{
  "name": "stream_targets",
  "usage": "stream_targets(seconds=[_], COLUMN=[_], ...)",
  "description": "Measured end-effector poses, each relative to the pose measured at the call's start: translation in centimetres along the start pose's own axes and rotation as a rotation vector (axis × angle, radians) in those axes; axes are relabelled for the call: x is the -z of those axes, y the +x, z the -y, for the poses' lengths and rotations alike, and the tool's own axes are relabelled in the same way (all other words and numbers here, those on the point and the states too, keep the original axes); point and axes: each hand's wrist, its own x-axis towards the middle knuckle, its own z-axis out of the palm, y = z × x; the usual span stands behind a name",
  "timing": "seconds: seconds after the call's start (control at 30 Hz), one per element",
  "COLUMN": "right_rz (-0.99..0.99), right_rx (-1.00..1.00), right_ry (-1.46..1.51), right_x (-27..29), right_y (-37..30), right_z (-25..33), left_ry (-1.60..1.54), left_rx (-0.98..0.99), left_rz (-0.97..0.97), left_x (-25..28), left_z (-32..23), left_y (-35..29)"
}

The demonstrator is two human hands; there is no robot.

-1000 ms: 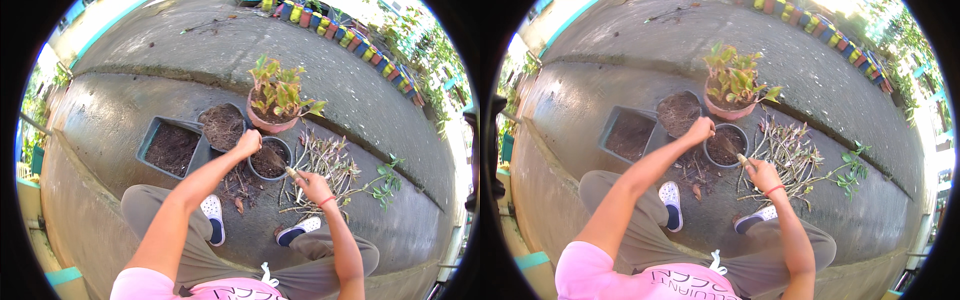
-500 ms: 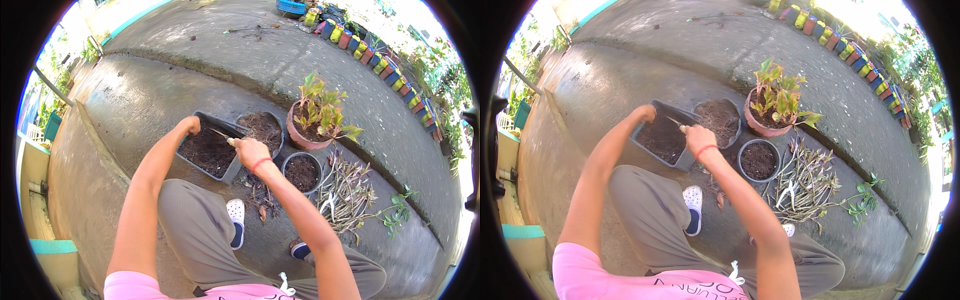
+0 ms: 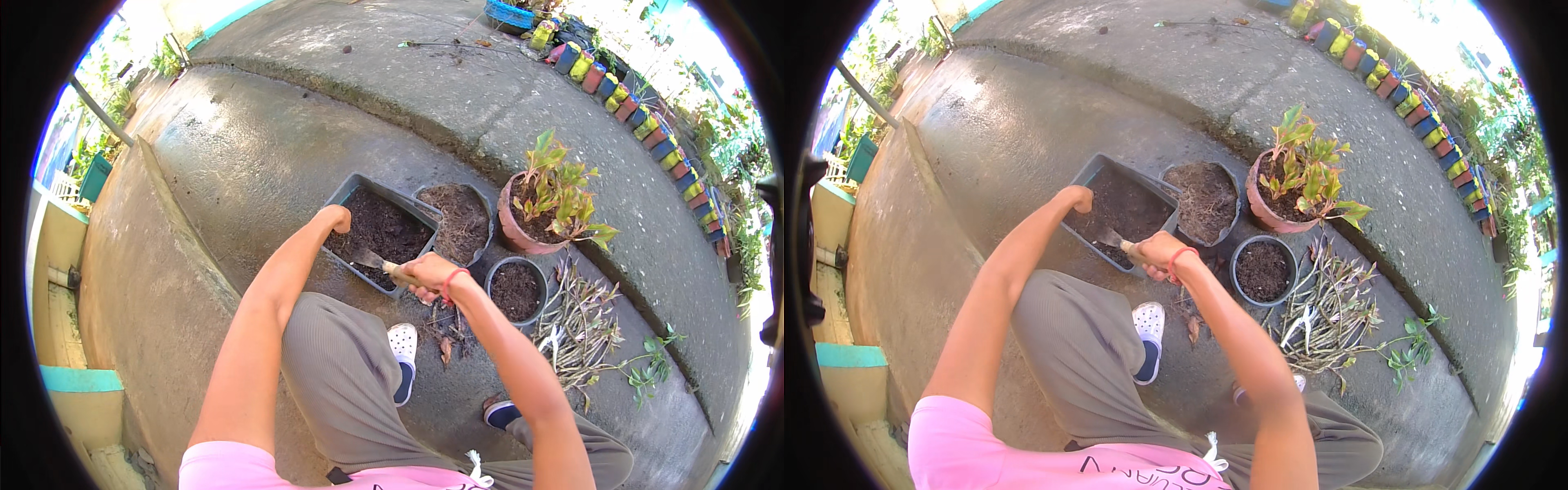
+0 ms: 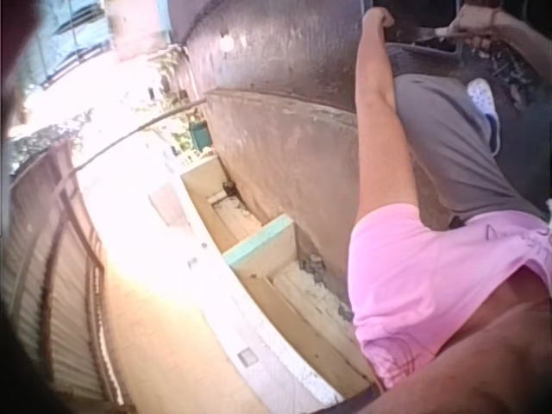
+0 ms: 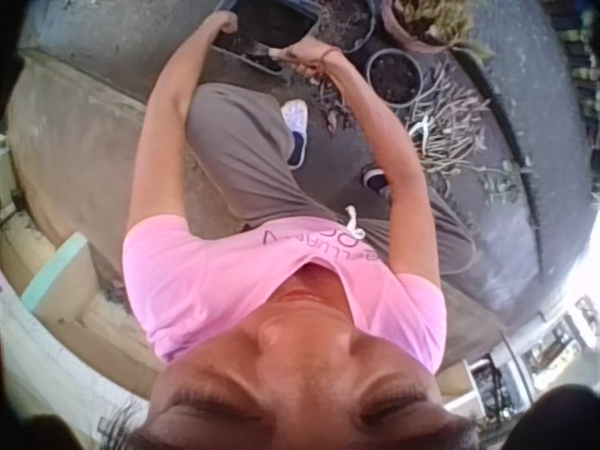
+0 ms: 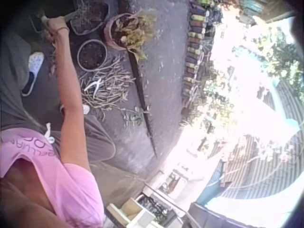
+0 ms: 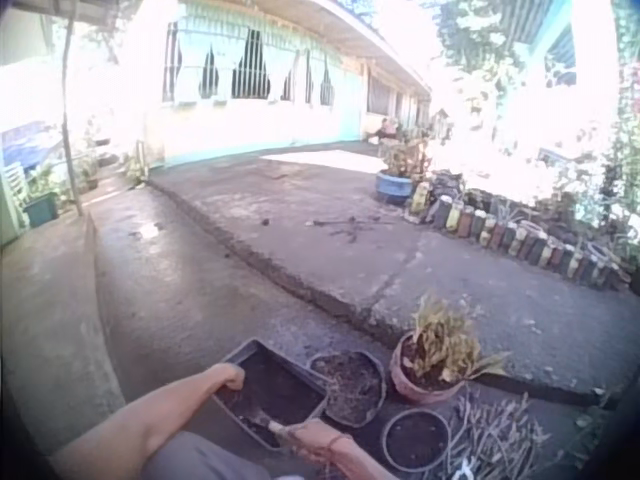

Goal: The person scoops soil from a rectangular tray into a round pot using a small trowel. They repeatedly transfer soil and pat it down inside the pot while sitting on the floor.

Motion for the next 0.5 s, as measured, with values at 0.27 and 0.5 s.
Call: stream_targets(seconds=[0.27, 0.5], right_rz=[0.053, -0.059], right_rx=[-0.081, 0.073], right_ry=[0.516, 0.347], right_x=[-3.0, -4.2], right_y=[5.7, 4.5], right_z=[-2.1, -2.8], left_ry=[-0.059, -0.482], left_rx=[-0.096, 0.275], left_rz=[-0.087, -0.286], left_x=[-1.8, -3.4], left_z=[0.6, -2.7], left_y=[3.3, 0.9])
